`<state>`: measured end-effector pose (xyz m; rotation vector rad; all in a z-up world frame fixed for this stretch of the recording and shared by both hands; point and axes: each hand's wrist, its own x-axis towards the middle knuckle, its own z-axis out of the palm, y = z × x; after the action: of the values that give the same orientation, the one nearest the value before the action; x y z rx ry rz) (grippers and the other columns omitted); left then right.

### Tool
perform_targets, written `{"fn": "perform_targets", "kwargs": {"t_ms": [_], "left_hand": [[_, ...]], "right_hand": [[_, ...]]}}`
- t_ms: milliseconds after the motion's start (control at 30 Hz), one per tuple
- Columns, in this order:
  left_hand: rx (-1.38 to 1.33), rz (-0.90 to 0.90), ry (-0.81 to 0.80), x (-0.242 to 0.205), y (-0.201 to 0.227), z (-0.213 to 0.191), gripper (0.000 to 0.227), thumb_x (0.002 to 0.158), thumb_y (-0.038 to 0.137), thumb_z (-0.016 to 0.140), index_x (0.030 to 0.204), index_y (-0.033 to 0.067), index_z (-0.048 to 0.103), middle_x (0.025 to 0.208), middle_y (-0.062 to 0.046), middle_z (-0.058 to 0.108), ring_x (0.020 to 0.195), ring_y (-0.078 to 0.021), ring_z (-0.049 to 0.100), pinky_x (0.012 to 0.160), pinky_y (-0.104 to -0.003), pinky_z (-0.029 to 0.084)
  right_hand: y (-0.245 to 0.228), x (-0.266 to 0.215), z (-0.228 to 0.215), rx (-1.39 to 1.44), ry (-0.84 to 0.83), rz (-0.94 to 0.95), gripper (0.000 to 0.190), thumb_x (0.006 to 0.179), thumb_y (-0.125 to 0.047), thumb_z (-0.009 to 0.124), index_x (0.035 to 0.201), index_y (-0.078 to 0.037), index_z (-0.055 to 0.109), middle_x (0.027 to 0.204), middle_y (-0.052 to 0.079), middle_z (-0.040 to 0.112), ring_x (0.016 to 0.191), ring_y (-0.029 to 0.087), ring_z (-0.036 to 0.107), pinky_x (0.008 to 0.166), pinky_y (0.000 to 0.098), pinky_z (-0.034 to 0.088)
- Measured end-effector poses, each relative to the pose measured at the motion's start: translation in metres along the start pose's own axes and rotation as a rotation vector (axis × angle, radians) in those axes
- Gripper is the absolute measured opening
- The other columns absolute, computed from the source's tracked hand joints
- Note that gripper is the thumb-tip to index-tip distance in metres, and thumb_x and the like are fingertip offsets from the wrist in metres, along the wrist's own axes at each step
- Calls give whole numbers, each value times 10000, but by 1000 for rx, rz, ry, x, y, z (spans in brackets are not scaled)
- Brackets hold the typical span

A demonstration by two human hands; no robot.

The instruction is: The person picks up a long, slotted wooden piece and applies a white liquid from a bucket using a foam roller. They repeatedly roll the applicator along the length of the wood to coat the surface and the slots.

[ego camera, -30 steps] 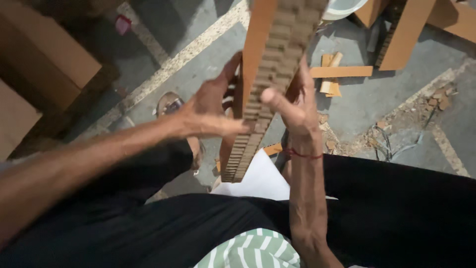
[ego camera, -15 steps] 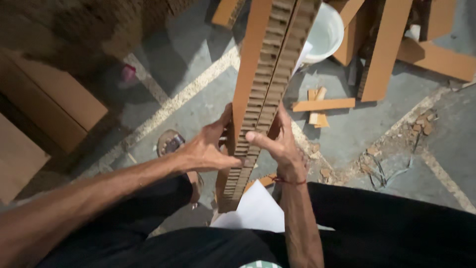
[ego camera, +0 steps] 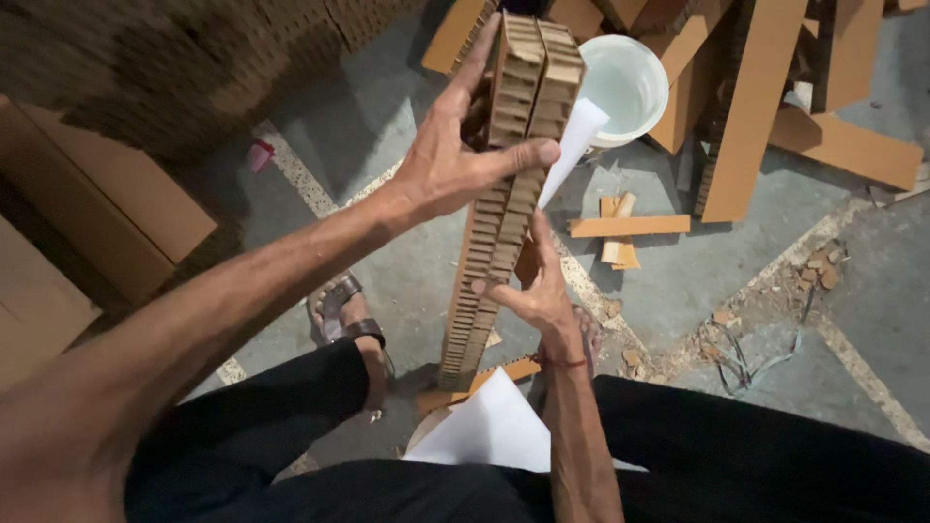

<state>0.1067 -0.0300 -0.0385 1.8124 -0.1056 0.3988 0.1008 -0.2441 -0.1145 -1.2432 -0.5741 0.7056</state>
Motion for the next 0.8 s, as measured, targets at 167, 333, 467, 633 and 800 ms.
{"fn": "perform_targets", "kwargs": {"t_ms": [167, 333, 467, 633, 800], "left_hand": [[2, -19, 5, -2, -3, 1, 1220, 905, 543, 877, 1694, 242, -4, 1555, -208, 592, 1448, -352, 619, 1189, -502, 484], [16, -28, 12, -2, -8, 0, 1232, 885, 552, 881, 1691, 241, 4, 1579, -217, 563, 1452, -358, 604, 1185, -512, 471], [84, -48, 44, 1, -4, 5, 1233, 878, 604, 851, 1698, 217, 14, 1615, -232, 524, 1473, -381, 552, 1204, -542, 435], [386, 61, 267, 3, 20, 24, 1215, 801, 546, 889, 1636, 105, 124, 1503, -300, 531, 1391, -476, 509, 1125, -561, 453], [132, 11, 329, 0, 36, 41, 1080, 869, 407, 846, 1632, 12, 191, 1418, -233, 640, 1233, -331, 737, 1083, -473, 566]], "right_hand": [[0, 0, -6, -31, 11, 14, 1038, 716, -27, 881, 1583, -25, 310, 1411, 113, 555, 1304, 228, 572, 1124, 393, 505], [2, 1, -1, -7, -3, 4, 1045, 716, -37, 892, 1580, -28, 305, 1423, 109, 537, 1321, 227, 558, 1138, 395, 491], [-2, 2, 1, -65, 1, -8, 1054, 725, -38, 886, 1611, -8, 315, 1407, 167, 578, 1313, 273, 600, 1166, 420, 511], [-5, 11, 6, -120, 70, -80, 1179, 701, -59, 860, 1639, -32, 146, 1459, 194, 549, 1341, 293, 592, 1138, 428, 512], [-1, 4, 13, -116, 141, -129, 1146, 736, -49, 868, 1626, -15, 147, 1503, 202, 494, 1365, 301, 567, 1139, 415, 518]]}}
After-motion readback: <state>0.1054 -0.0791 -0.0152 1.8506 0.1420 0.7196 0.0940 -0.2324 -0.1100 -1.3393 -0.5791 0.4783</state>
